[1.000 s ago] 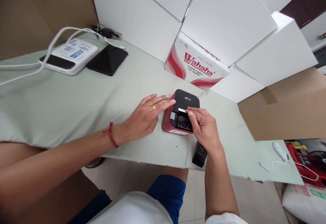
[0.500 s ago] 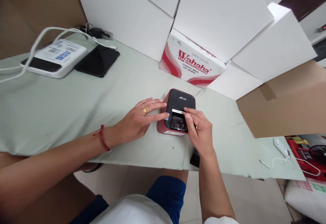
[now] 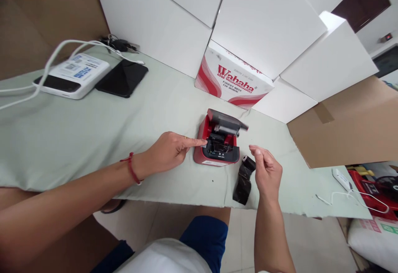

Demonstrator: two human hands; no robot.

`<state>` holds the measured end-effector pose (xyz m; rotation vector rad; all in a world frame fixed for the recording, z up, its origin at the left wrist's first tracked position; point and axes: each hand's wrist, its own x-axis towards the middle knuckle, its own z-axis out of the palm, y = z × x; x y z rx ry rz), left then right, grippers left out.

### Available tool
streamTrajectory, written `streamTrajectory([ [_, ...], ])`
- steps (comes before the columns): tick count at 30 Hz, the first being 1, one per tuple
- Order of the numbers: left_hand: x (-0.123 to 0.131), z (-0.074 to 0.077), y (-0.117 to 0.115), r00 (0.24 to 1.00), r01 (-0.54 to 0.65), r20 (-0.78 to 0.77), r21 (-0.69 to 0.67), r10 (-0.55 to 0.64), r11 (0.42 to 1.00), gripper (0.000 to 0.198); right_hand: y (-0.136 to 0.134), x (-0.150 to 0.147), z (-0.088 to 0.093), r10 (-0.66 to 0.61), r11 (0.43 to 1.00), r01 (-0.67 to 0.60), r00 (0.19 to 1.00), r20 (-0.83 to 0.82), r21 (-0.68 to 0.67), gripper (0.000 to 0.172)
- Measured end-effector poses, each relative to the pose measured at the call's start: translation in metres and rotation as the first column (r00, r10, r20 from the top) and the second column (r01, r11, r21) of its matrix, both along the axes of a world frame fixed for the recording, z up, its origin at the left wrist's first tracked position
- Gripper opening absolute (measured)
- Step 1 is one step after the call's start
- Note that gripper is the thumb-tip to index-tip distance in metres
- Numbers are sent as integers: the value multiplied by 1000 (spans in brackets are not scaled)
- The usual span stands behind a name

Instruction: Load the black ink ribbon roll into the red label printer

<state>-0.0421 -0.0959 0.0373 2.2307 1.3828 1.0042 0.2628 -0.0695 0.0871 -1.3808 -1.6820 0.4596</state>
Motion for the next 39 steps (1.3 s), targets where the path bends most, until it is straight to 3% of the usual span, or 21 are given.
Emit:
streamTrajectory([
  [3, 0, 2, 0, 999, -10, -35, -3, 10, 1000, 66, 15, -21, 23, 109, 992, -115, 986, 130, 45, 29],
  [6, 0, 4, 0, 999, -18, -49, -4, 17, 1000, 65, 38, -47, 45, 269, 963, -246, 886, 378, -108, 25],
  [9, 0, 3, 0, 998, -19, -59, 0, 19, 1000, 64, 64, -78, 55, 438, 898, -280, 634, 637, -339, 22],
  [12, -1, 2, -2, 993, -10, -119, -26, 7, 1000, 66, 83, -106, 52, 548, 837, -210, 314, 776, -506, 42],
  [14, -3, 1, -5, 987, -2, -158, -37, -4, 999, 70, 91, -118, 47, 579, 815, -158, 195, 792, -557, 40],
  [15, -3, 1, -7, 985, 4, -173, -30, -9, 1000, 72, 92, -121, 45, 580, 814, -148, 177, 795, -562, 37],
  [17, -4, 1, -11, 982, 7, -191, 11, -5, 1000, 74, 89, -120, 48, 550, 835, -164, 218, 806, -526, 34],
  [19, -5, 3, -15, 983, -22, -178, 74, 35, 997, 70, 80, -107, 60, 504, 864, -202, 328, 799, -462, 33],
  [22, -7, 8, -16, 979, -160, -102, 165, 178, 973, 39, 62, -70, 90, 437, 899, -222, 533, 724, -379, 33],
  [24, -8, 11, -14, 964, -230, -99, 172, 249, 958, 17, 52, -40, 108, 410, 907, -203, 627, 663, -369, 40],
  [26, -10, 11, -11, 951, -259, -140, 123, 275, 958, 18, 47, -13, 112, 391, 905, -155, 671, 630, -396, 45],
  [28, -10, 8, -9, 949, -266, -162, 54, 271, 963, 23, 46, 4, 100, 394, 881, -92, 687, 610, -464, 42],
  [30, -9, 4, -8, 955, -265, -133, 24, 266, 964, 26, 46, 11, 76, 437, 828, -63, 694, 572, -556, 37],
  [33, -6, -1, -10, 968, -241, -46, 81, 245, 967, 33, 44, 13, 36, 510, 761, -96, 700, 500, -641, 34],
  [35, -4, -2, -11, 972, -236, 7, 134, 237, 963, 44, 41, 19, 18, 448, 794, -66, 735, 509, -604, 40],
  [37, -3, -2, -12, 975, -224, 38, 163, 221, 961, 53, 39, 30, 9, 302, 856, 49, 759, 576, -514, 45],
  [39, -3, -2, -13, 979, -204, 41, 186, 200, 961, 55, 38, 42, 4, 238, 864, 138, 736, 634, -485, 46],
])
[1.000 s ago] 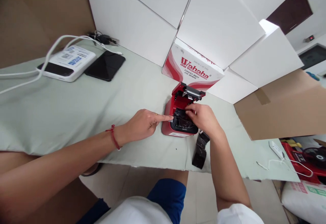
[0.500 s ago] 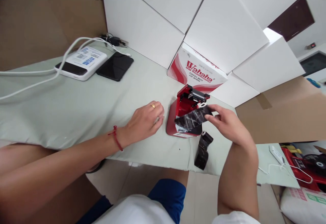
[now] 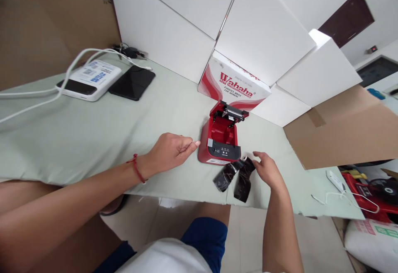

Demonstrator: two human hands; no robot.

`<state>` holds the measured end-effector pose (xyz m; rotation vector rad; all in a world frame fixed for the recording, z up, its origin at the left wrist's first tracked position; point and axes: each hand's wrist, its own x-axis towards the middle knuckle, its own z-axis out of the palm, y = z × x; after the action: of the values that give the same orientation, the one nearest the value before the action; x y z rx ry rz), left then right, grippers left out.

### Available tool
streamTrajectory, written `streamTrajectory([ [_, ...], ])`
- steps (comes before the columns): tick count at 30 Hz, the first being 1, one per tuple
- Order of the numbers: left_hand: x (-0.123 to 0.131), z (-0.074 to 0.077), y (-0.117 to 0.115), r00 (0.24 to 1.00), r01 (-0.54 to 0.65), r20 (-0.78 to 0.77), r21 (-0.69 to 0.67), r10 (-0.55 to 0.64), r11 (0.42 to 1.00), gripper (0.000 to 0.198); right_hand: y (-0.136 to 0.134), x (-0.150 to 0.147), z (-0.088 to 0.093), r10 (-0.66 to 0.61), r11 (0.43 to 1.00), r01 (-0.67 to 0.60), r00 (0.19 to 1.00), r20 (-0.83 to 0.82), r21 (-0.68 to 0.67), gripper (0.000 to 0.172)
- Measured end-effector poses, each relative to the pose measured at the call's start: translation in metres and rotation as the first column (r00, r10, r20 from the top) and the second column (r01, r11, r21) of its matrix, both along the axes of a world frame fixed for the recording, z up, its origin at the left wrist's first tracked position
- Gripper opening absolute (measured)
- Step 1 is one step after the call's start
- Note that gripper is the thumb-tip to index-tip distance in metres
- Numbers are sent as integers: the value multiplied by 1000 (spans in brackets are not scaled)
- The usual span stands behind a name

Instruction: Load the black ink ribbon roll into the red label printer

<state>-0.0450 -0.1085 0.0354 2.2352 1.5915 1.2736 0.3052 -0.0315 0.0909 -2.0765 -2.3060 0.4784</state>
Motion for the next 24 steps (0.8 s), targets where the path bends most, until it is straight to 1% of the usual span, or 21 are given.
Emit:
streamTrajectory([
  [3, 0, -2, 0, 999, 7, -51, 42, -4, 999, 52, 0, 11, -10, 42, 996, -39, 998, 38, -75, 45],
  [4, 0, -3, 0, 997, 3, -74, 55, 1, 998, 50, 0, 13, -12, 49, 996, -46, 998, 36, -72, 45],
  [6, 0, -6, -1, 993, -3, -117, 71, 11, 997, 45, -3, 14, -10, 65, 996, -63, 997, 35, -62, 43],
  [7, 1, -6, -2, 991, -2, -132, 70, 12, 998, 43, -5, 16, -4, 94, 992, -91, 995, 30, -83, 41],
  [8, 1, -6, -3, 990, 0, -141, 62, 9, 998, 40, -9, 18, 7, 140, 983, -137, 990, 17, -122, 38],
  [9, 1, -5, -4, 990, 1, -143, 50, 6, 999, 37, -13, 21, 22, 196, 967, -194, 981, -4, -166, 36],
  [10, 2, -4, -5, 990, 0, -140, 38, 5, 999, 35, -17, 24, 40, 245, 950, -247, 969, -30, -192, 33],
  [11, 2, -3, -6, 991, -4, -133, 30, 8, 1000, 33, -21, 25, 59, 282, 938, -286, 958, -51, -197, 35],
  [13, 1, 0, -6, 993, -12, -118, 38, 16, 999, 29, -27, 21, 95, 303, 946, -307, 951, -55, -102, 40],
  [14, 1, 1, -6, 993, -15, -113, 52, 21, 999, 28, -27, 14, 109, 315, 947, -318, 948, -53, -45, 42],
  [15, 2, 2, -6, 994, -14, -110, 67, 21, 998, 27, -26, 4, 119, 332, 943, -332, 942, -49, 9, 43],
  [16, 2, 2, -6, 994, -8, -104, 79, 16, 997, 26, -23, -10, 123, 355, 934, -353, 934, -47, 53, 43],
  [17, 3, 1, -6, 995, 0, -95, 89, 9, 996, 24, -18, -26, 123, 385, 921, -381, 922, -44, 76, 42],
  [19, 6, -1, -7, 998, 14, -68, 108, -7, 994, 22, -6, -60, 112, 435, 897, -431, 900, -18, 100, 38],
  [22, 11, -5, -12, 999, 28, -50, 154, -21, 988, 34, 14, -105, 87, 450, 884, -456, 889, 80, 100, 35],
  [24, 14, -5, -16, 995, 64, -91, 181, -48, 981, 43, 25, -125, 73, 467, 872, -482, 871, 152, 81, 36],
])
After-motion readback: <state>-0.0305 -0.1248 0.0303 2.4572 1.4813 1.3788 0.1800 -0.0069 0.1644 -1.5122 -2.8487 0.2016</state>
